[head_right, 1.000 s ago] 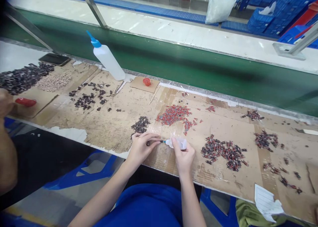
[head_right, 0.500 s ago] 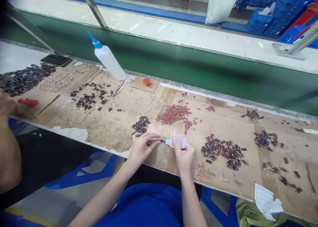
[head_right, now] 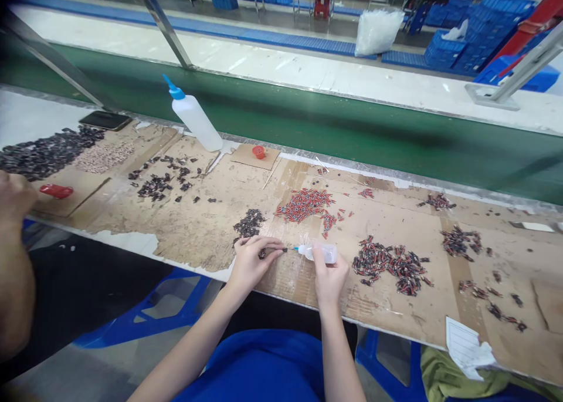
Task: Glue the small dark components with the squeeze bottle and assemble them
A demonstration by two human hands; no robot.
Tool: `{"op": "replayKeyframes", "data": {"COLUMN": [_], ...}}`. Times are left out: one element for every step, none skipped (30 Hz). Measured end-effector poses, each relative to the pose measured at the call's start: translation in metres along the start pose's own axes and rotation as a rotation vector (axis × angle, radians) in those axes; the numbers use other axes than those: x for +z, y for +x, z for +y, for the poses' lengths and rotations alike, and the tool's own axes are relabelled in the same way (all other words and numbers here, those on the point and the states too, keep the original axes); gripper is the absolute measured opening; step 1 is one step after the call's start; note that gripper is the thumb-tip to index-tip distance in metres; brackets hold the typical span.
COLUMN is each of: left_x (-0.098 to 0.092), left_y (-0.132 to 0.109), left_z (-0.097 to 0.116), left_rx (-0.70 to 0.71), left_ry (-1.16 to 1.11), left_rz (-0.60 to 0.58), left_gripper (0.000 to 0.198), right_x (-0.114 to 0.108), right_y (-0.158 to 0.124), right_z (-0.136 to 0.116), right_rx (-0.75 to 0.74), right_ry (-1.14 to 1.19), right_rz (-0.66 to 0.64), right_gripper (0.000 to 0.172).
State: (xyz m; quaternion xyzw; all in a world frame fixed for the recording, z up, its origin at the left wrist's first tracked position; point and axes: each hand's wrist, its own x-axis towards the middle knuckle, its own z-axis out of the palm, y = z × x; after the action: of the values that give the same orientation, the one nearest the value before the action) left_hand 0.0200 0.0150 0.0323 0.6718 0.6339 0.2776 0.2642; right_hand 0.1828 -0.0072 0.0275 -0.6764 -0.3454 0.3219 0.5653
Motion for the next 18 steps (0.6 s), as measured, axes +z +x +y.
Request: {"op": "replayKeyframes", "data": {"left_x": [0.0, 0.001, 0.001, 0.002, 0.002, 0.003, 0.003, 0.003, 0.002, 0.0, -0.002, -0.004, -0.007, -0.01, -0.012, -0.014, -0.015, -0.015], "left_y": [0.001, 0.001, 0.001, 0.002, 0.002, 0.001, 0.001, 0.0, -0.001, -0.002, -0.003, -0.003, -0.004, -0.005, -0.006, -0.007, -0.008, -0.009], "left_z": [-0.001, -0.002, -0.003, -0.004, -0.005, -0.005, -0.006, -0.007, -0.008, -0.01, -0.011, -0.012, -0.013, -0.013, -0.013, -0.012, -0.011, -0.01], "left_rx": [0.002, 0.01, 0.022, 0.039, 0.058, 0.075, 0.088, 0.095, 0.098, 0.097, 0.095, 0.098, 0.107, 0.12, 0.136, 0.149, 0.155, 0.151], "left_ry": [-0.002, 0.002, 0.012, 0.026, 0.04, 0.051, 0.057, 0.058, 0.053, 0.04, 0.019, -0.014, -0.059, -0.113, -0.169, -0.222, -0.267, -0.303], "left_rz": [-0.005, -0.01, -0.013, -0.012, -0.008, -0.003, 0.002, 0.006, 0.008, 0.009, 0.007, 0.0, -0.011, -0.021, -0.028, -0.033, -0.034, -0.031], "left_gripper": [0.015, 0.016, 0.017, 0.016, 0.015, 0.013, 0.013, 0.012, 0.012, 0.012, 0.012, 0.012, 0.013, 0.013, 0.014, 0.014, 0.014, 0.014], "right_x": [-0.001, -0.002, -0.002, -0.002, -0.001, 0.0, 0.002, 0.005, 0.007, 0.009, 0.01, 0.01, 0.009, 0.005, 0.001, -0.004, -0.01, -0.015], "right_y": [-0.001, -0.003, -0.005, -0.007, -0.009, -0.011, -0.013, -0.015, -0.016, -0.017, -0.017, -0.015, -0.012, -0.008, -0.001, 0.006, 0.015, 0.025], "right_z": [0.001, 0.002, 0.002, 0.002, 0.002, 0.002, 0.002, 0.002, 0.002, 0.003, 0.003, 0.003, 0.002, 0.001, 0.0, -0.001, -0.002, -0.003], "right_rx": [0.0, -0.004, -0.015, -0.032, -0.052, -0.076, -0.104, -0.14, -0.188, -0.25, -0.319, -0.388, -0.447, -0.492, -0.52, -0.536, -0.552, -0.57], "right_ry": [0.015, 0.026, 0.03, 0.024, 0.004, -0.032, -0.086, -0.153, -0.228, -0.303, -0.371, -0.426, -0.463, -0.486, -0.504, -0.52, -0.543, -0.578], "right_rz": [0.039, 0.074, 0.1, 0.113, 0.111, 0.094, 0.066, 0.038, 0.014, -0.006, -0.015, -0.017, -0.013, -0.01, -0.012, -0.017, -0.028, -0.047], "right_gripper": [0.036, 0.037, 0.037, 0.038, 0.039, 0.039, 0.037, 0.036, 0.033, 0.031, 0.029, 0.028, 0.027, 0.026, 0.025, 0.026, 0.029, 0.031]}}
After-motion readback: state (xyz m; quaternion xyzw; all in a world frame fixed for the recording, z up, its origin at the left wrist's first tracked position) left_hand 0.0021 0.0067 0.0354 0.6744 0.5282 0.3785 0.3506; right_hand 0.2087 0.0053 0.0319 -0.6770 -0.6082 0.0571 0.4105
